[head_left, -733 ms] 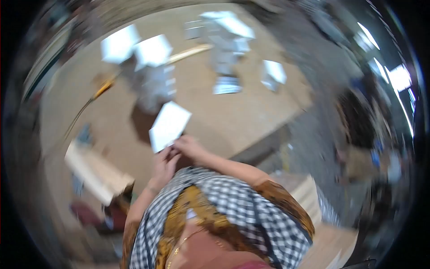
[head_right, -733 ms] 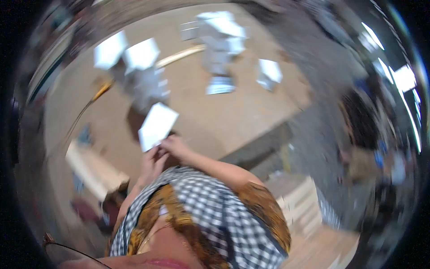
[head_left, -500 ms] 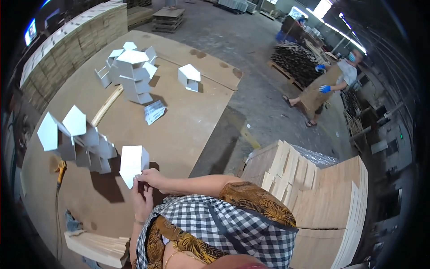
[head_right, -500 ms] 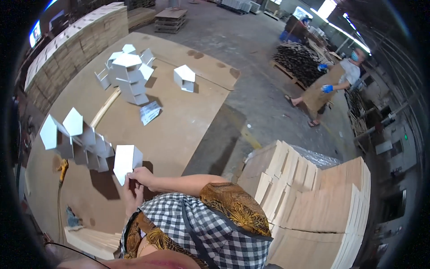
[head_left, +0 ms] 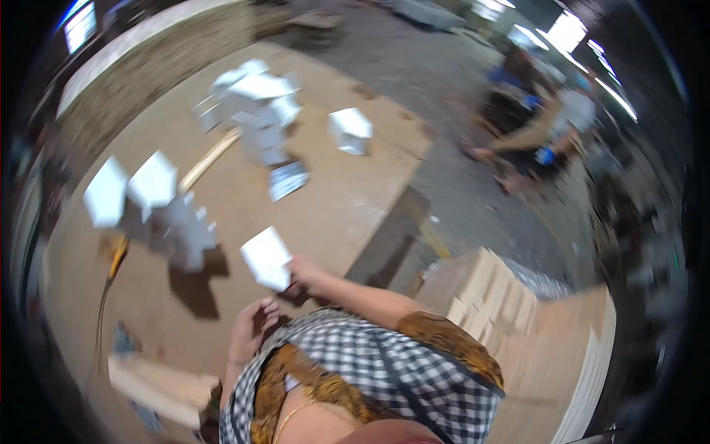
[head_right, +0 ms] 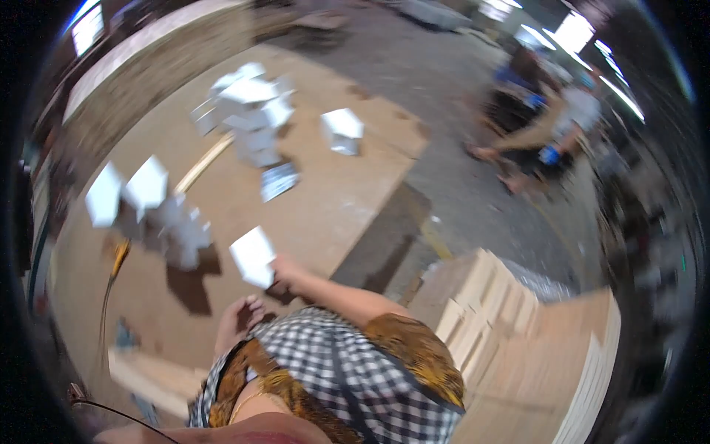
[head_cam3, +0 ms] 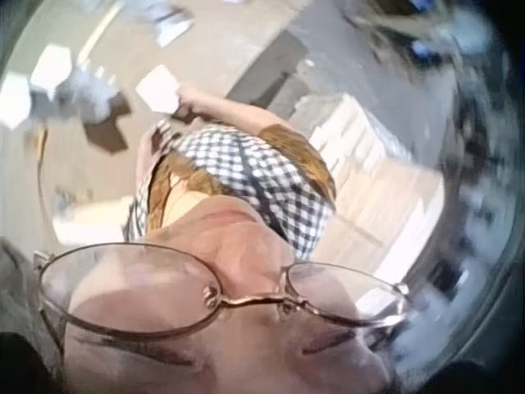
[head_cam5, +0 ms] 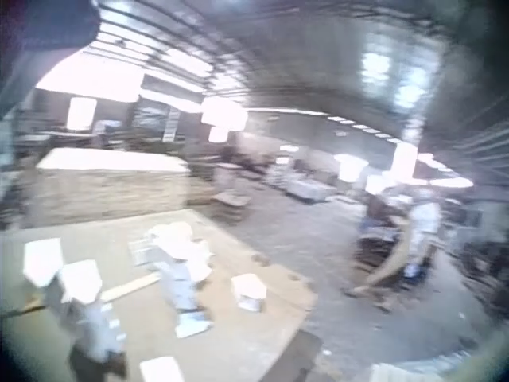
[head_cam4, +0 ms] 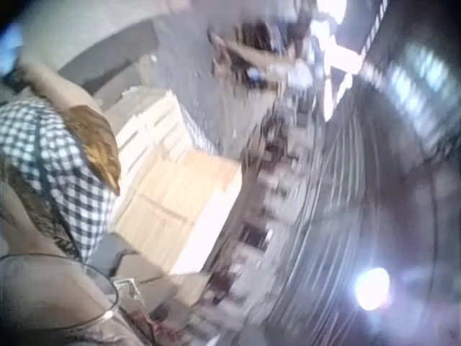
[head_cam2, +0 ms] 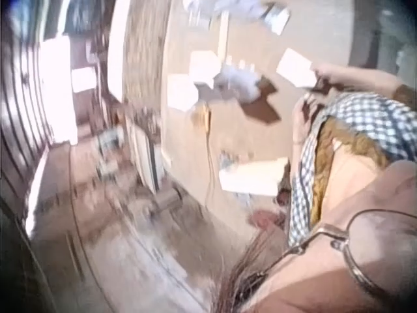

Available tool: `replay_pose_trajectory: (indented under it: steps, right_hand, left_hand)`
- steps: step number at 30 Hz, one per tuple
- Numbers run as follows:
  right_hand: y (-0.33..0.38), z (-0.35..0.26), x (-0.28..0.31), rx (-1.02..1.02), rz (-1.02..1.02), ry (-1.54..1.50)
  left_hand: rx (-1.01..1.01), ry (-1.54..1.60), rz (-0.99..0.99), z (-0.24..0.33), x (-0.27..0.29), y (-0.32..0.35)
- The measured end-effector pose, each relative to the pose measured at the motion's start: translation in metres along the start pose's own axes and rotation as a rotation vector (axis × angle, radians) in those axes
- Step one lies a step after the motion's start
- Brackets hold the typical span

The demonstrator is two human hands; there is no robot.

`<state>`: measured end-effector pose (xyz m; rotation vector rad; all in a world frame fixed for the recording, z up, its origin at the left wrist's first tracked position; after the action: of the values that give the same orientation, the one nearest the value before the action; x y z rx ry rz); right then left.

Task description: Sanding and stacking white house-shaped wooden blocks on a workbench.

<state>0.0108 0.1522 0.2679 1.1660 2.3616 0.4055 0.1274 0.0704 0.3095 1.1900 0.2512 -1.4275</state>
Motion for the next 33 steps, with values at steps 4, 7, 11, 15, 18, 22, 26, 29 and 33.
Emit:
replay_pose_trajectory:
  steps: [4,7,11,15,18,22,26,29,33]
  right_hand:
    - [0.006,-0.049,0.056,0.158,0.151,-0.1]
    - [0.017,-0.131,0.015,0.319,0.069,-0.089]
    - [0.012,-0.223,-0.03,0.55,-0.078,-0.167]
    - [-0.009,-0.288,-0.076,0.595,-0.219,-0.265]
    - [-0.031,-0.318,-0.111,0.559,-0.251,-0.258]
    - [-0.072,-0.318,-0.153,0.429,-0.457,-0.191]
    - [-0.088,-0.308,-0.175,0.388,-0.498,-0.16]
    - [-0.093,-0.307,-0.181,0.383,-0.494,-0.16]
    - [-0.102,-0.31,-0.181,0.4,-0.461,-0.121]
  left_hand:
    - [-0.287,-0.083,0.034,0.032,0.022,0.008]
    - [-0.475,0.086,0.397,0.059,0.088,0.04]
    - [-0.693,0.119,0.473,0.086,0.115,0.081]
    - [-0.843,0.041,0.536,0.122,0.134,0.099]
    - [-0.981,-0.053,0.548,0.161,0.124,0.11]
    - [-1.007,-0.153,0.582,0.203,0.104,0.107]
    - [-1.053,-0.293,0.579,0.235,0.091,0.11]
    - [-1.071,-0.378,0.577,0.255,0.084,0.111]
    - [-1.091,-0.444,0.558,0.28,0.067,0.112]
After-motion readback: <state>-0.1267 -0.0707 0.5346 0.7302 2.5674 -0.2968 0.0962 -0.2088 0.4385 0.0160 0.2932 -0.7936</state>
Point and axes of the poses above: each hand's wrist, its own y-axis away from the middle knuckle, its own x-axis out of the back of the hand, z = x × y, the point moved 9 cm from there along -y, towards the middle knuckle, and after that the axes turned 4 degrees about -z, right-handed, at the moved point
